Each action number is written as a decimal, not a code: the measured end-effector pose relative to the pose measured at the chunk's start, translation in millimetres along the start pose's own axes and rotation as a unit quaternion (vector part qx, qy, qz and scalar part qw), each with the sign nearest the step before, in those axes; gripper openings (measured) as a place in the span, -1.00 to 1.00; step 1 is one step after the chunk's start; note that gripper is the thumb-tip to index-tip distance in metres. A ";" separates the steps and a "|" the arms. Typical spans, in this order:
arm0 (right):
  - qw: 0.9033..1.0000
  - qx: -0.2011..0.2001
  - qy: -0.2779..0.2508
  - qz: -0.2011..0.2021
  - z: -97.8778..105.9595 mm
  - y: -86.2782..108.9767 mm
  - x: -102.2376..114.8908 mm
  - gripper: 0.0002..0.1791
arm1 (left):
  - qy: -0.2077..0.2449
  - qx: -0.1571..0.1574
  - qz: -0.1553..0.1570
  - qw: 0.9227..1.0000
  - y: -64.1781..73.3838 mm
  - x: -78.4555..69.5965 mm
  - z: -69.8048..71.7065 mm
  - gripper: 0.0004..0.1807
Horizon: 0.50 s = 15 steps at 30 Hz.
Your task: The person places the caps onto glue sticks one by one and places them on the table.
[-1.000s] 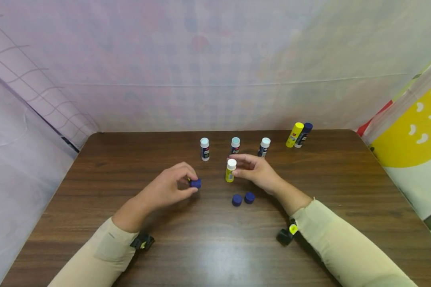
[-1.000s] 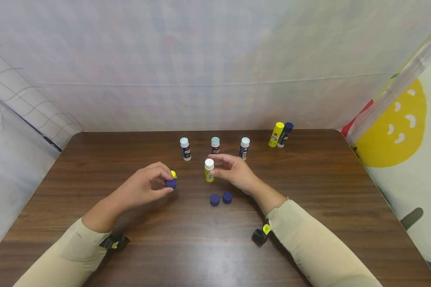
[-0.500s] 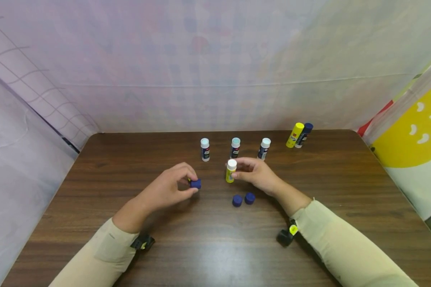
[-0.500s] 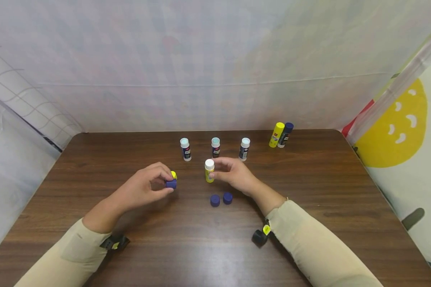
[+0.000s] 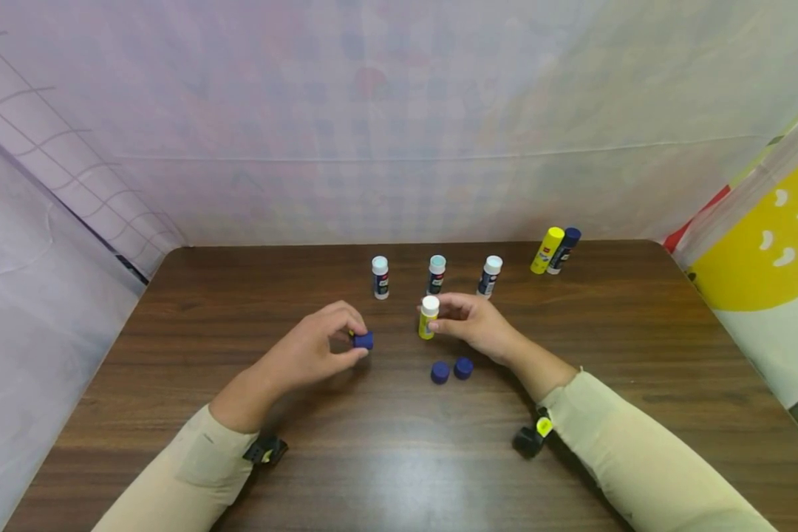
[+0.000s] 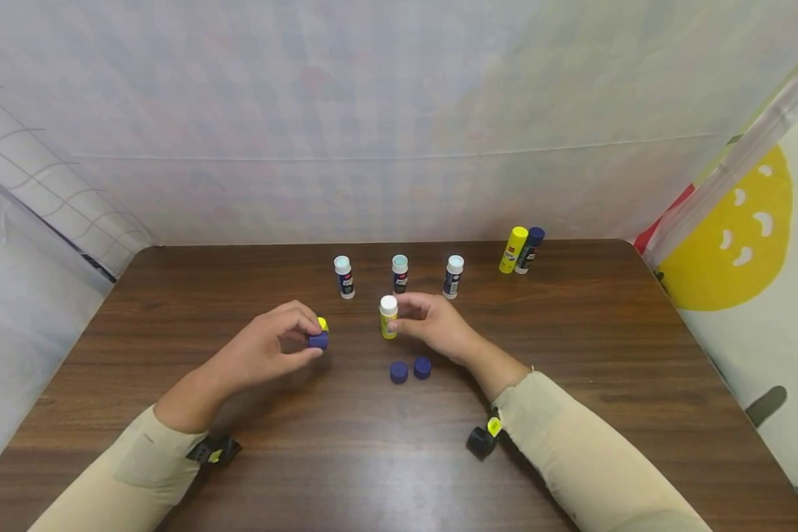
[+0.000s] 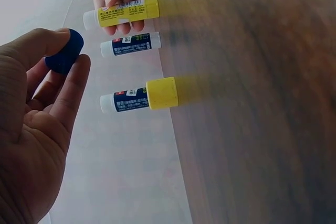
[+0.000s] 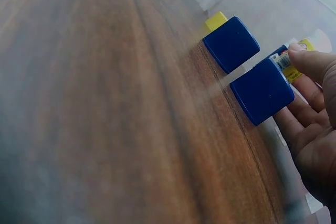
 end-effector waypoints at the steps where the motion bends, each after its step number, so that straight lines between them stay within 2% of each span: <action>1: 1.000 -0.001 0.003 0.002 0.1 0.3 0.5 -0.54 | 0.000 0.000 0.000 1.000 -0.1 -0.3 0.0 -0.75; 15: 1.000 -0.009 0.008 0.016 0.4 1.8 0.7 -0.56 | 0.002 -0.007 -0.006 1.000 -0.5 -1.4 0.2 -0.75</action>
Point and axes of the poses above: each hand's wrist, its own y-axis away from the middle knuckle, its own z-axis out of the back of the hand, x = y × z, the point moved 3 cm from there along -y, towards the middle knuckle, and after that the axes turned 8 degrees about x, right-handed, at the moved point
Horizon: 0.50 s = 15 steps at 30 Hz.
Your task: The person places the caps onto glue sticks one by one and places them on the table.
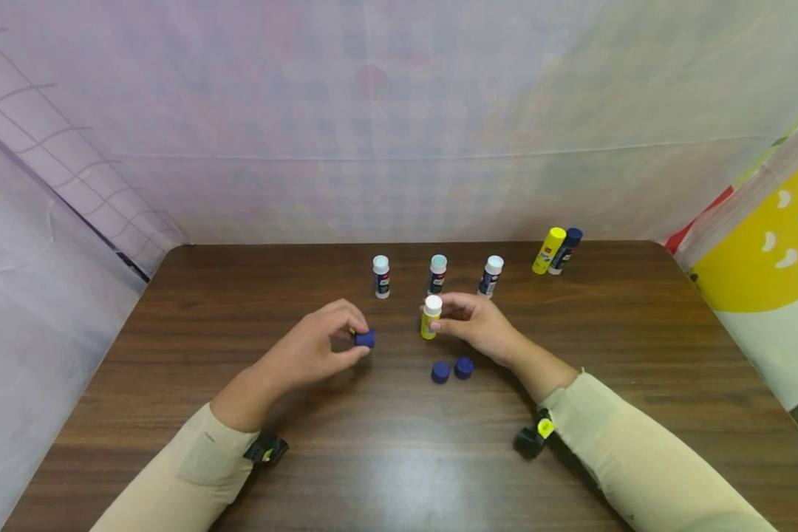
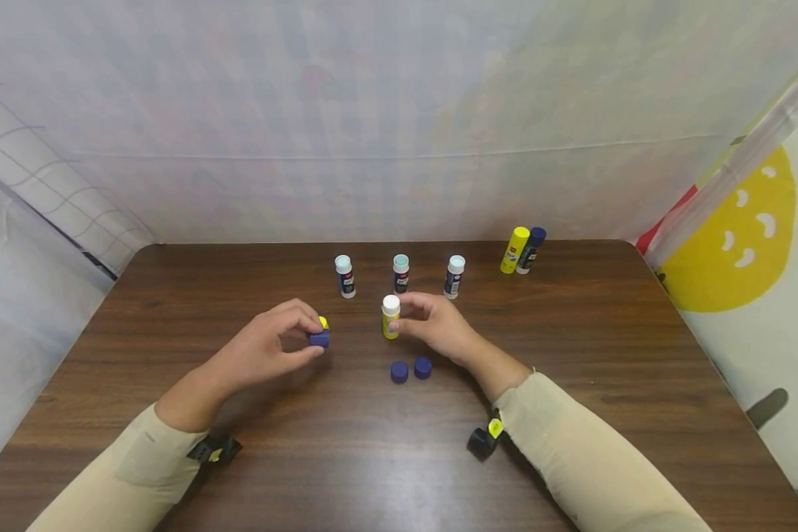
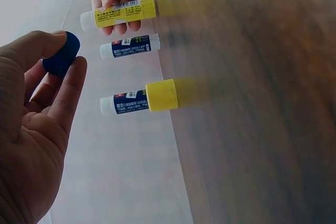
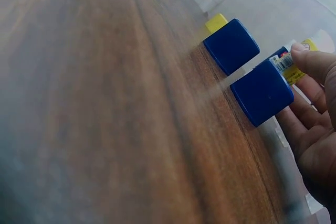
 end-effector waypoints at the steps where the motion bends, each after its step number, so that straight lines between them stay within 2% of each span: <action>1: 1.000 -0.002 0.001 0.000 -0.2 0.4 0.1 -0.56 | 0.000 -0.001 -0.002 1.000 0.0 -0.2 0.0 -0.75; 15: 1.000 -0.020 0.004 0.010 0.4 2.9 2.6 -0.60 | -0.009 -0.014 -0.028 0.999 -8.3 -9.8 6.2 -0.75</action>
Point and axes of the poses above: each hand's wrist, its own y-axis away from the middle knuckle, its own z-axis out of the back of the hand, x = y × z, the point moved 3 cm from there along -y, towards the middle knuckle, and after that the axes turned 8 degrees about x, right-handed, at the moved point
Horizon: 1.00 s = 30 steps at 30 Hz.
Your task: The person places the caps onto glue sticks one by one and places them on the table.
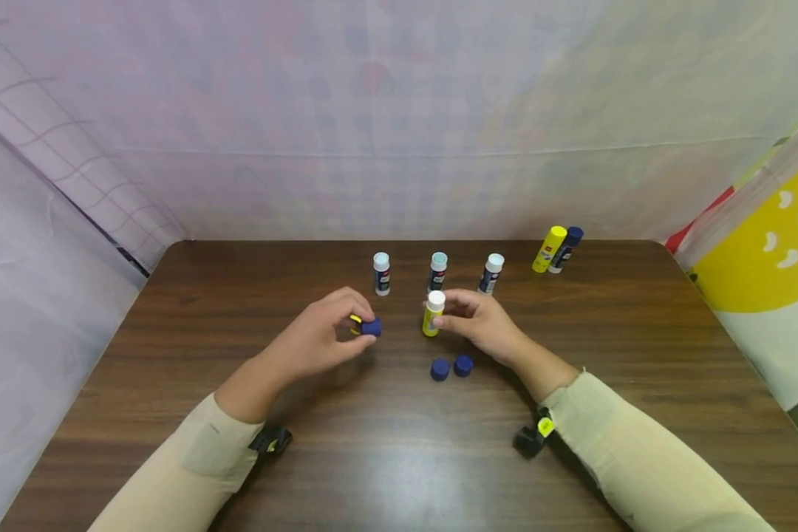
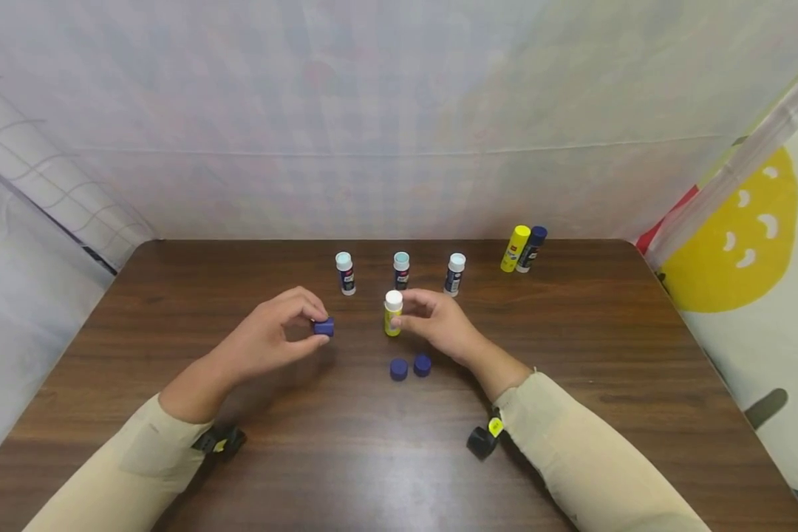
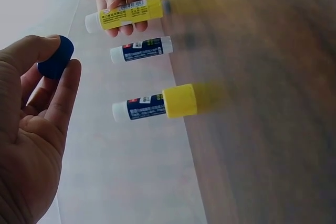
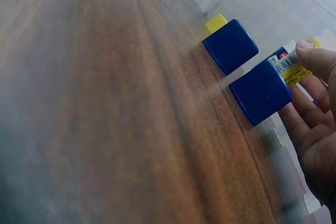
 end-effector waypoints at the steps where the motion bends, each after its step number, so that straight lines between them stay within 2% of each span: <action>1: 1.000 -0.001 0.002 0.001 0.4 0.5 0.1 -0.60 | 0.000 0.000 -0.001 1.000 -1.7 -0.4 0.3 -0.75; 10: 1.000 -0.006 0.002 0.003 1.9 2.0 -1.2 -0.59 | -0.011 -0.003 -0.004 1.000 -17.2 -6.2 4.5 -0.73; 19: 1.000 -0.007 -0.003 0.008 2.4 2.6 2.8 -0.58 | 0.041 -0.015 -0.030 0.999 -30.8 -16.0 5.6 -0.75; 25: 1.000 -0.018 -0.018 0.009 2.8 3.6 5.0 -0.51 | 0.036 -0.027 -0.034 0.998 -37.0 -18.0 5.3 -0.76; 30: 0.999 -0.023 -0.028 0.006 2.9 5.1 4.9 -0.55 | 0.045 -0.027 -0.035 0.998 -38.1 -18.3 2.0 -0.76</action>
Point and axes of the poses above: each hand's wrist, its own y-axis away from the middle knuckle, its own z-axis out of the back of the hand, x = y × z, the point moved 3 cm from there along -y, towards the middle knuckle, and after that the axes turned 8 degrees about x, right-handed, at the moved point
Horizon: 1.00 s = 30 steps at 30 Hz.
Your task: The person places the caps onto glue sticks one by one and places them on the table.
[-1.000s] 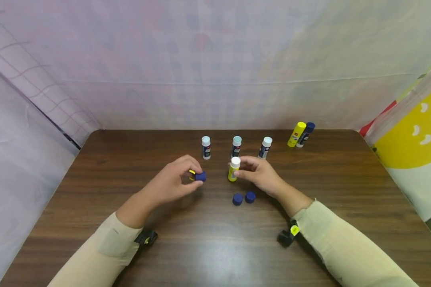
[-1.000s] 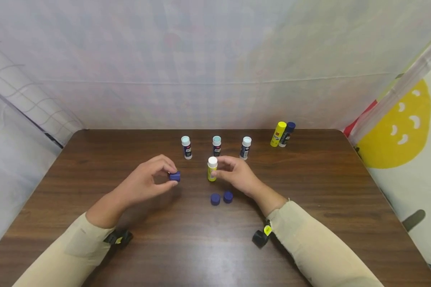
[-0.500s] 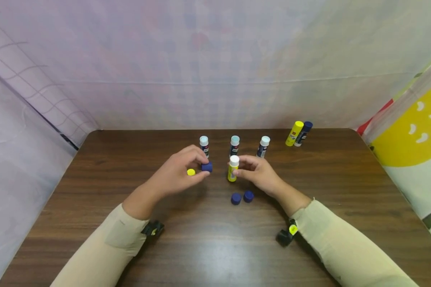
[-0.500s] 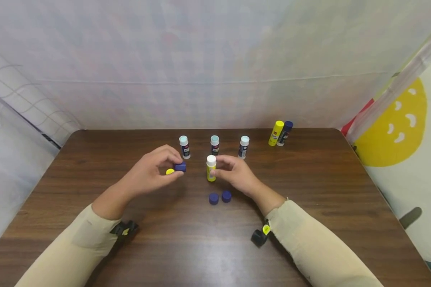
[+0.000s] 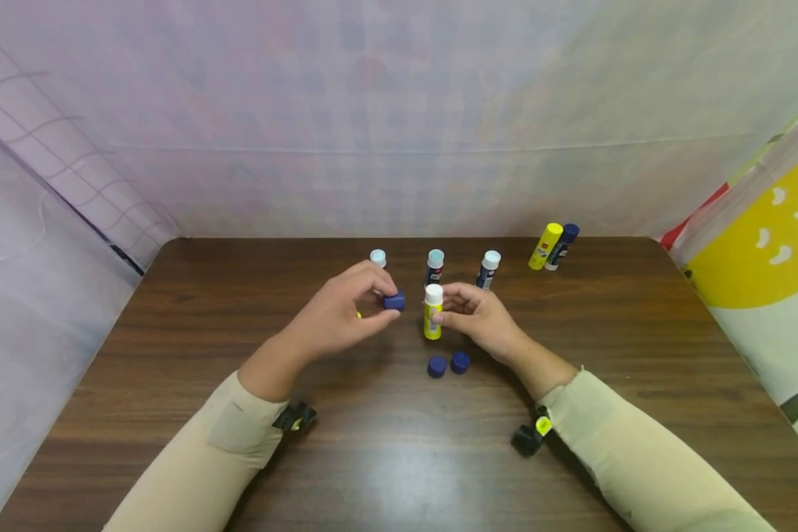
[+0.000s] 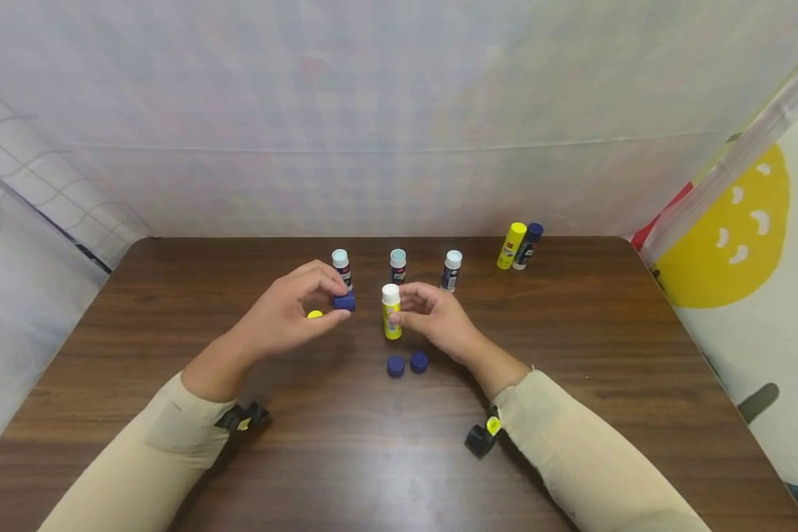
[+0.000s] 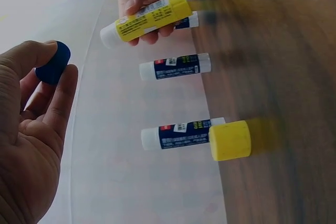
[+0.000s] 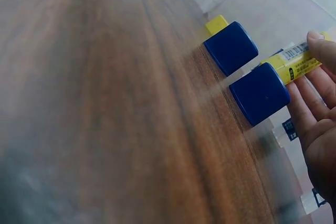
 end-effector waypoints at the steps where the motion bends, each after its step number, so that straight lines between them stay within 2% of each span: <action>1: 1.000 -0.001 0.000 0.000 0.1 -0.1 -0.1 -0.56 | 0.000 0.001 -0.001 1.000 -0.2 0.8 -1.0 -0.76; 6: 1.000 -0.004 0.004 0.004 0.6 -0.4 -0.2 -0.58 | -0.009 0.003 -0.006 1.000 -0.5 4.2 -5.4 -0.76; 12: 1.000 0.001 0.014 0.001 -1.4 1.2 -0.3 -0.58 | -0.014 0.001 0.006 1.000 2.3 4.2 -7.0 -0.77; 22: 0.999 0.014 0.025 0.018 -3.4 4.4 -1.2 -0.56 | -0.013 -0.027 0.027 0.999 8.7 9.2 -6.9 -0.76; 30: 0.999 0.032 0.020 0.034 -4.3 6.8 1.1 -0.56 | -0.026 -0.032 0.015 0.999 8.2 10.2 -7.8 -0.75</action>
Point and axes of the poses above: each hand's wrist, its own y-axis away from the middle knuckle, its own z-axis out of the back of the hand, x = y × z, the point moved 3 cm from there along -y, towards the middle knuckle, and after that the axes turned 8 degrees about x, right-handed, at the moved point
